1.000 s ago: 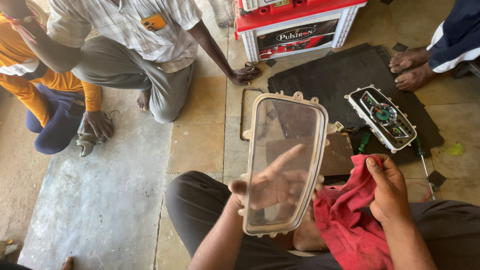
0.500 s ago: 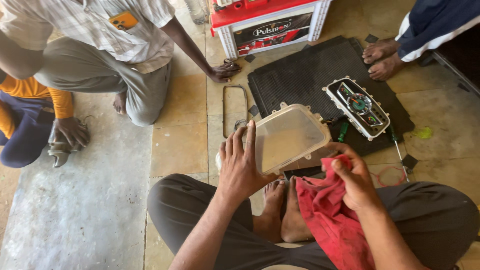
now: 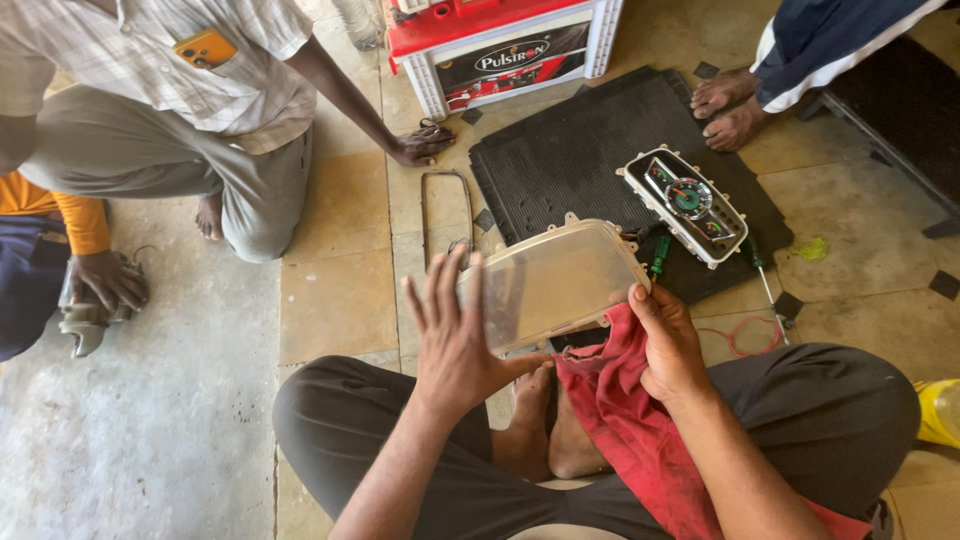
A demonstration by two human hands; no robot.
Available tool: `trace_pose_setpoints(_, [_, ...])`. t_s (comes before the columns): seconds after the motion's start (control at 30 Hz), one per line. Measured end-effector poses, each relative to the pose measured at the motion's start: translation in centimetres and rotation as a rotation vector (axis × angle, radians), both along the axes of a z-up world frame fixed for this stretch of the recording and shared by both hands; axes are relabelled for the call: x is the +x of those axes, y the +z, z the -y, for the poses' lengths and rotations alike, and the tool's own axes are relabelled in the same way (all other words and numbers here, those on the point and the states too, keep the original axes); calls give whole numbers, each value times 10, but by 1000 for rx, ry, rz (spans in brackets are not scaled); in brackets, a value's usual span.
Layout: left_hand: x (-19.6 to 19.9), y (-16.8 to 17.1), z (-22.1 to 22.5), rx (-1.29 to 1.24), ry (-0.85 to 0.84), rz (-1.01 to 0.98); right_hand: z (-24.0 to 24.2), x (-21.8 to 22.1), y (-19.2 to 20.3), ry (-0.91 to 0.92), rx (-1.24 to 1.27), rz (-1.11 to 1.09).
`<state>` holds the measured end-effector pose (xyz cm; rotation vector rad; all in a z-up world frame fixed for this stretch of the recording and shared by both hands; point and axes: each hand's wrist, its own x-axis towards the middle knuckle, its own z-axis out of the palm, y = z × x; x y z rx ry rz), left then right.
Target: The person sits on the floor and cleans a motorcycle instrument cluster cover using a red cloth. They wipe the clear plastic cover thoroughly, then align and place it back onto the instrument cluster housing containing the speedometer and other gauges.
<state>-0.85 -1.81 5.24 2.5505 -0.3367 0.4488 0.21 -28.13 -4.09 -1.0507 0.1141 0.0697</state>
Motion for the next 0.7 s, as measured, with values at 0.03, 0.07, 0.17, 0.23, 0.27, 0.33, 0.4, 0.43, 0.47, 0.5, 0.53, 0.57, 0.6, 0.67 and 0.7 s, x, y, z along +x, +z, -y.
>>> trace_pose_setpoints(0.03, [-5,-8,-6,-101,32,91,2,0,1,-19,-16,17])
trace_pose_setpoints(0.07, [-11,-18,-10,-203,65,181,3,0,2,-35,-23,41])
trace_pose_setpoints(0.17, [-22,-62,-10,-993,286,1,9,1,3,-100,-43,86])
trace_pose_setpoints(0.23, [-27,-90,-5,-1326,440,-242,11,2,4,-142,-51,77])
trace_pose_setpoints(0.27, [-30,-101,0,-1420,467,-377,12,3,5,-144,45,52])
trace_pose_setpoints(0.33, [-43,-114,11,-1338,264,-524,7,4,5,-128,241,-4])
trace_pose_setpoints(0.4, [-55,-113,22,-959,-173,-533,-8,3,5,-139,385,-184])
trace_pose_setpoints(0.43, [-54,-110,26,-1107,-184,-593,-19,1,5,-143,456,-283])
trace_pose_setpoints(0.47, [-45,-106,28,-1257,-194,-651,-32,-6,4,-96,476,-323])
trace_pose_setpoints(0.5, [-30,-100,29,-1406,-209,-693,-46,-12,4,-45,495,-350])
trace_pose_setpoints(0.53, [-16,-93,28,-1468,-257,-581,-59,-19,5,6,514,-377])
trace_pose_setpoints(0.57, [-4,-86,24,-1527,-296,-465,-71,-28,6,52,505,-431])
trace_pose_setpoints(0.6, [3,-77,21,-1580,-334,-346,-81,-38,7,99,495,-484])
trace_pose_setpoints(0.67, [13,-60,13,-1766,-355,-310,-100,-53,12,190,481,-530])
trace_pose_setpoints(0.7, [16,-52,10,-1858,-375,-293,-107,-60,14,224,475,-526])
